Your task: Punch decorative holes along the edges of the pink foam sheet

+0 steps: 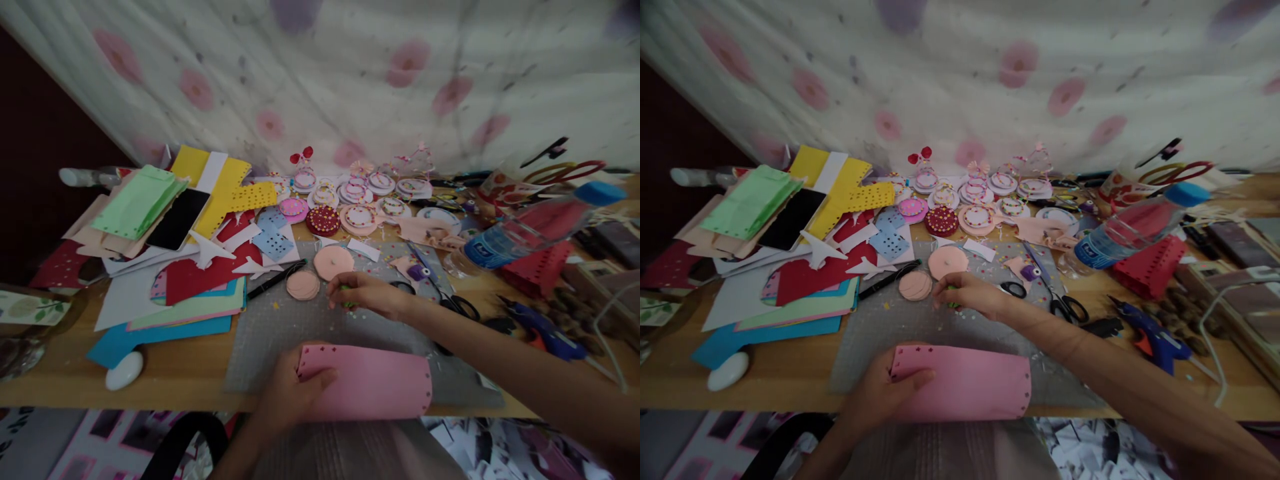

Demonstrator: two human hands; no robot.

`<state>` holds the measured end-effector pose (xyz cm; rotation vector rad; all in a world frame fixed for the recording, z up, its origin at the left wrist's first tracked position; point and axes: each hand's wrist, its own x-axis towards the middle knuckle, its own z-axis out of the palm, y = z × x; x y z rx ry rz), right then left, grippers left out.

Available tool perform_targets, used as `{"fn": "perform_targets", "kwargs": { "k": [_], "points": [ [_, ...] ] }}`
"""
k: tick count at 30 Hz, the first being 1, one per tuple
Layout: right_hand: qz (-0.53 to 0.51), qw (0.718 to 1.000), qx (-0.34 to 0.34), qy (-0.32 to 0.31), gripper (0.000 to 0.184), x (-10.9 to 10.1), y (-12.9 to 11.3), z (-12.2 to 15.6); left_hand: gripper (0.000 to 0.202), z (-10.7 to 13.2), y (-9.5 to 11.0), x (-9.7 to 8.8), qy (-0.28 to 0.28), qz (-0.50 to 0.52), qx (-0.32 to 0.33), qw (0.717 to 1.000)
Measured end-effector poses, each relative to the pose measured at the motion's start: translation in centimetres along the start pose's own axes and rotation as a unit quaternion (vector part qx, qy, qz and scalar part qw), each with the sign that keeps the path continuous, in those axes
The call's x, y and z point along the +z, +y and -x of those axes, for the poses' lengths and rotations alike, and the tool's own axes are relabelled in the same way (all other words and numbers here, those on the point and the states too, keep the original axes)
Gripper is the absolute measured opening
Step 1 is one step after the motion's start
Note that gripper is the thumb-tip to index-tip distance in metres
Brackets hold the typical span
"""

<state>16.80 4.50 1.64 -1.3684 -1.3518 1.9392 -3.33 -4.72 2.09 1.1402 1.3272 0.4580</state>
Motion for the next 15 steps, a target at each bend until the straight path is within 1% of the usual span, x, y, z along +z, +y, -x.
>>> {"fn": "perform_targets", "kwargs": {
  "k": [8,11,15],
  "points": [
    [0.072,0.995,-0.051,0.044,0.020,0.43,0.23,-0.23,0.030,-0.12,0.39,-0.07,-0.015,-0.009,0.002,1.000],
    [0.088,0.992,-0.059,0.062,0.022,0.51,0.28,-0.39,0.029,-0.14,0.48,-0.01,-0.009,-0.011,-0.003,1.000],
    [0.096,0.991,-0.065,0.071,0.021,0.28,0.31,-0.41,0.029,-0.17,0.38,0.04,-0.008,-0.009,0.012,1.000]
  ]
}}
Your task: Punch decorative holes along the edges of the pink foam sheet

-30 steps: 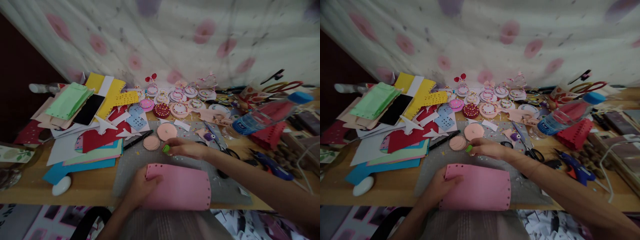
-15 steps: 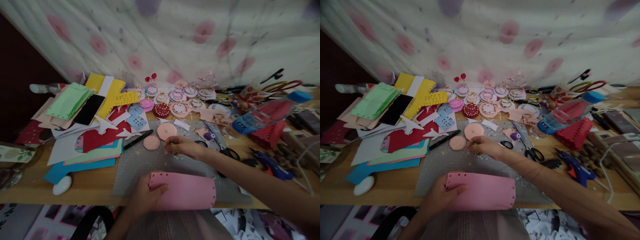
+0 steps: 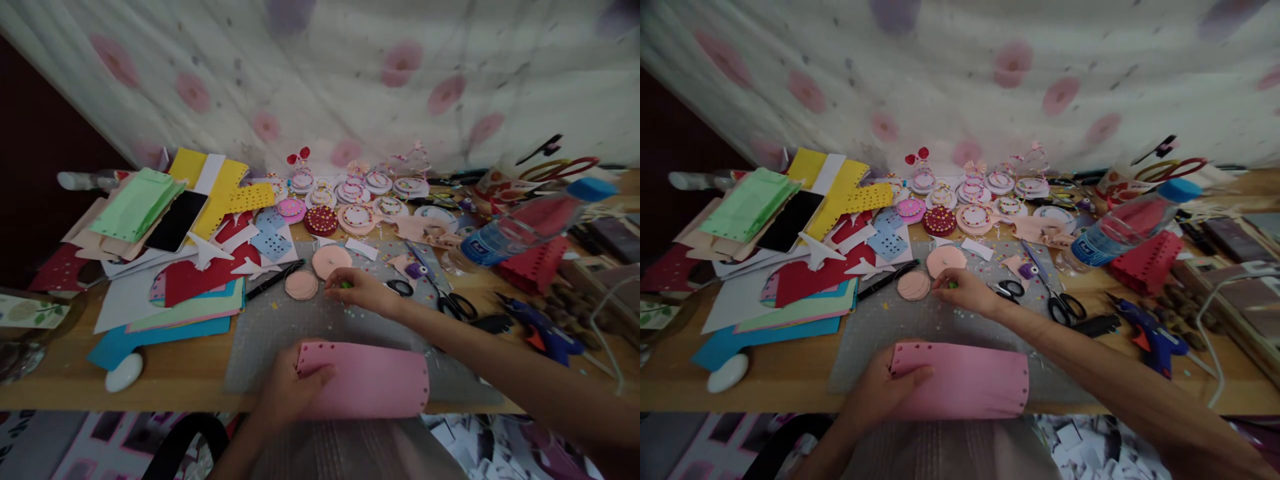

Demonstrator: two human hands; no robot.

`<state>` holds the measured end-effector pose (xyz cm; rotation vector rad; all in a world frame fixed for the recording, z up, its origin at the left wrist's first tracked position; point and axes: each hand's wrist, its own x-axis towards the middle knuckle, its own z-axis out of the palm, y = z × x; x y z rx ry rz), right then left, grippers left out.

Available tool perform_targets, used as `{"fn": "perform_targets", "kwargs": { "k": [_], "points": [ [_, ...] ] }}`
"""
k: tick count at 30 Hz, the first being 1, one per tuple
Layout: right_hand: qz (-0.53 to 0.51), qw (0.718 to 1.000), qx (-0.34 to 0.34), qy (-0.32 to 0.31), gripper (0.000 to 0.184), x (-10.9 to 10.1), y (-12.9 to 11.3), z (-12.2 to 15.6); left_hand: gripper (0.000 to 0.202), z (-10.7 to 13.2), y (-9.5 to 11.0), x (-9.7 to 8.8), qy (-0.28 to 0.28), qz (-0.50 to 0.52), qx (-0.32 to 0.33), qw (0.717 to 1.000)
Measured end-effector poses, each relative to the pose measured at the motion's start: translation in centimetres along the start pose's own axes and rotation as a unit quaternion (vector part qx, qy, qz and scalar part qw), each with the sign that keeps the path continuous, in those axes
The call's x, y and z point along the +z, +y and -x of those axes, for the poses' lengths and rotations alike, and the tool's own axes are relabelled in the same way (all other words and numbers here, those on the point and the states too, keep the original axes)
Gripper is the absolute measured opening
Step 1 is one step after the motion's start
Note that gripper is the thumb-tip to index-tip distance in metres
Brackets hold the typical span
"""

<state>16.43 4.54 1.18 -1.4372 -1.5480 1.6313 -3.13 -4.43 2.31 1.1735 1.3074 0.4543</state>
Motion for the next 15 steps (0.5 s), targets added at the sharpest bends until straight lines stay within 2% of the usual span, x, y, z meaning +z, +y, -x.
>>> {"fn": "perform_targets", "kwargs": {
  "k": [6,11,15],
  "points": [
    [0.013,1.000,-0.013,0.010,0.023,-0.5,0.5,-0.2,0.026,-0.2,-0.2,0.0,0.014,-0.006,-0.003,1.000],
    [0.019,0.999,-0.025,0.022,0.022,-0.1,0.5,-0.1,0.027,-0.3,-0.4,-0.4,0.025,0.009,0.028,0.999],
    [-0.002,0.999,-0.046,-0.020,0.018,-0.4,-0.7,0.9,0.030,-0.1,-0.3,-1.0,0.049,0.008,0.028,0.998]
  ]
}}
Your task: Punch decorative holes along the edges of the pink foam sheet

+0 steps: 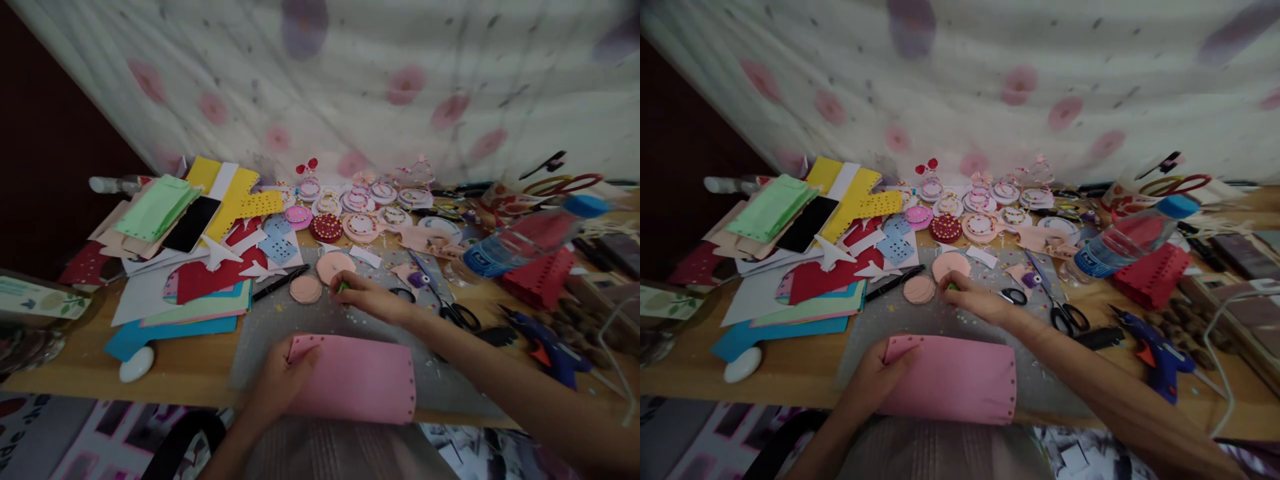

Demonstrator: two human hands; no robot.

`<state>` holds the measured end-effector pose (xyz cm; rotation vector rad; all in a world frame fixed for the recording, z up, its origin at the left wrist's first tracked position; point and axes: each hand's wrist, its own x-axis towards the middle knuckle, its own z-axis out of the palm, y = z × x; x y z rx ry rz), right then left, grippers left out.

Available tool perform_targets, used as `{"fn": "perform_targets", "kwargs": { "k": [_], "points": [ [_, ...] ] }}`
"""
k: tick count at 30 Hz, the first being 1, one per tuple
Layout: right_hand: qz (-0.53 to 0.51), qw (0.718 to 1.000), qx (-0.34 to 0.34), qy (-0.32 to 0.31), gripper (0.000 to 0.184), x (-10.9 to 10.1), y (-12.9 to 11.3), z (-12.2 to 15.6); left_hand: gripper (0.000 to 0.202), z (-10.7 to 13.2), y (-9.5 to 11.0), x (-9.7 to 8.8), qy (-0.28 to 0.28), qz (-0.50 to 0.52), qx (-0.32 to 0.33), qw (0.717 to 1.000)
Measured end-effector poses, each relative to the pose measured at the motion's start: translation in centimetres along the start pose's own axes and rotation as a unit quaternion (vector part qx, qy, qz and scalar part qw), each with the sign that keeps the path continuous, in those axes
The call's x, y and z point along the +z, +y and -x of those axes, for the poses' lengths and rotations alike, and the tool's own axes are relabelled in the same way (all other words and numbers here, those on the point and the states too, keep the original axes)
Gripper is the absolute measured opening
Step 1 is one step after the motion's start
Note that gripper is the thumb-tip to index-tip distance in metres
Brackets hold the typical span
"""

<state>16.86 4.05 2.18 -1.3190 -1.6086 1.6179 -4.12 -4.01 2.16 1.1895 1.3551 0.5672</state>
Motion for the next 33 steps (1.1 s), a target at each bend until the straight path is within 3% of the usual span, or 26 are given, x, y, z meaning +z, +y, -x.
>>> {"fn": "perform_targets", "kwargs": {
  "k": [3,6,10,14,19,23,28,33],
  "points": [
    [-0.003,0.998,-0.015,-0.067,0.024,-0.6,-1.5,1.1,0.029,0.1,0.3,-0.5,0.013,-0.011,0.005,1.000],
    [0.059,0.992,-0.028,-0.107,0.028,-0.8,-2.8,2.1,0.028,0.3,0.5,-0.7,0.023,-0.017,0.023,0.999],
    [0.107,0.989,-0.018,-0.096,0.038,0.4,-4.1,3.4,0.026,0.6,0.8,-0.8,0.019,-0.004,0.040,0.999],
    [0.156,0.982,0.008,-0.104,0.034,1.4,-5.4,4.4,0.027,1.0,0.9,-0.8,-0.002,-0.002,0.052,0.999],
    [0.232,0.965,-0.026,-0.118,0.036,1.6,-6.5,5.3,0.025,1.4,0.7,-0.7,-0.021,0.012,0.083,0.996],
    [0.281,0.953,-0.024,-0.110,0.041,2.0,-7.3,5.7,0.023,1.7,1.0,-0.5,-0.009,0.001,0.105,0.994],
    [0.313,0.940,-0.027,-0.132,0.033,2.3,-8.3,5.6,0.021,2.0,1.5,-0.3,0.009,0.005,0.141,0.990],
    [0.310,0.941,-0.053,-0.127,0.034,1.7,-8.3,5.5,0.016,1.7,1.8,-0.3,0.035,0.009,0.153,0.987]
  ]
}}
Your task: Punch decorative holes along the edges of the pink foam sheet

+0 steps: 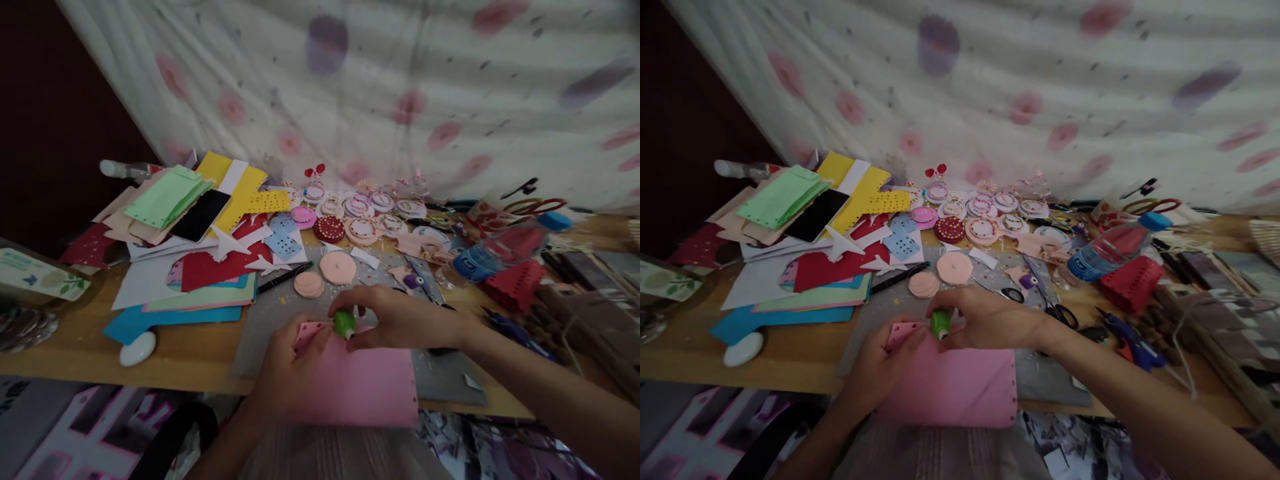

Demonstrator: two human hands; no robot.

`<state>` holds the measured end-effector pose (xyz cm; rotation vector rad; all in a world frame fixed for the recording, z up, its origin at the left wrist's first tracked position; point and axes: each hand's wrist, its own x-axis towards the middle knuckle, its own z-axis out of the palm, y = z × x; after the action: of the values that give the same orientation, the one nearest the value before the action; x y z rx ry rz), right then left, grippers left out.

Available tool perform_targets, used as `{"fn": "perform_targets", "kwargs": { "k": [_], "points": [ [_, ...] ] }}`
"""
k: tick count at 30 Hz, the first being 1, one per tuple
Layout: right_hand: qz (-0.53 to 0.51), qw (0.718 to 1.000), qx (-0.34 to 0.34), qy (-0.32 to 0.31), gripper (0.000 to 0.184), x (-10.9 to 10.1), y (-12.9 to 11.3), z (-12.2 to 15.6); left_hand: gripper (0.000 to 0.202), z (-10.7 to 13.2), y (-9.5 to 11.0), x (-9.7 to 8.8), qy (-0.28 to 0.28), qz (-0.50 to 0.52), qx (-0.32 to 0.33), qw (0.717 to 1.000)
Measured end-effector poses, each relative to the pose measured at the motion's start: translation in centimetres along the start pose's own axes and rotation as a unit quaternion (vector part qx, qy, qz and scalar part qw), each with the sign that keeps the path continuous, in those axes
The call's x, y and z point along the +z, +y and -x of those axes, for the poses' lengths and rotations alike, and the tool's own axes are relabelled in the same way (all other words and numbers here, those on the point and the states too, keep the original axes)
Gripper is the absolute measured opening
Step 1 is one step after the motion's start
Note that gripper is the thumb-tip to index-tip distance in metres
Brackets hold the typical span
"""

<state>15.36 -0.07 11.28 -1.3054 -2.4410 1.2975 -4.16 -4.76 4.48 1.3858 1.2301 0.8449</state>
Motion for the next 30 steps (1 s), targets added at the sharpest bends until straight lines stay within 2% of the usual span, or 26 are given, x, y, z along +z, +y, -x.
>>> {"fn": "perform_targets", "kwargs": {
  "k": [3,7,13,16,19,24,30],
  "points": [
    [-0.039,0.999,0.011,-0.004,0.035,0.0,0.7,-0.1,0.017,-0.4,-0.3,0.0,-0.006,-0.006,0.023,1.000],
    [-0.083,0.996,0.038,-0.022,0.039,0.2,1.8,-0.7,0.016,-1.1,-1.1,0.0,-0.018,-0.017,0.015,1.000],
    [-0.147,0.986,0.064,-0.041,0.033,0.4,3.6,-1.9,0.014,-2.0,-1.8,0.6,0.005,-0.019,0.005,1.000],
    [-0.142,0.985,0.083,-0.050,0.023,0.4,4.0,-2.2,0.014,-2.3,-2.1,1.1,0.001,-0.010,-0.003,1.000],
    [-0.132,0.985,0.095,-0.053,0.022,0.4,4.2,-2.3,0.012,-2.4,-2.3,1.4,0.009,0.002,-0.009,1.000],
    [-0.126,0.990,0.054,-0.038,0.020,0.7,4.2,-2.2,0.012,-2.4,-2.5,1.4,0.028,-0.010,-0.012,0.999],
    [-0.041,0.999,0.033,-0.005,0.008,1.1,3.3,-1.8,0.013,-2.5,-2.4,1.5,0.039,-0.023,-0.011,0.999]
  ]
}}
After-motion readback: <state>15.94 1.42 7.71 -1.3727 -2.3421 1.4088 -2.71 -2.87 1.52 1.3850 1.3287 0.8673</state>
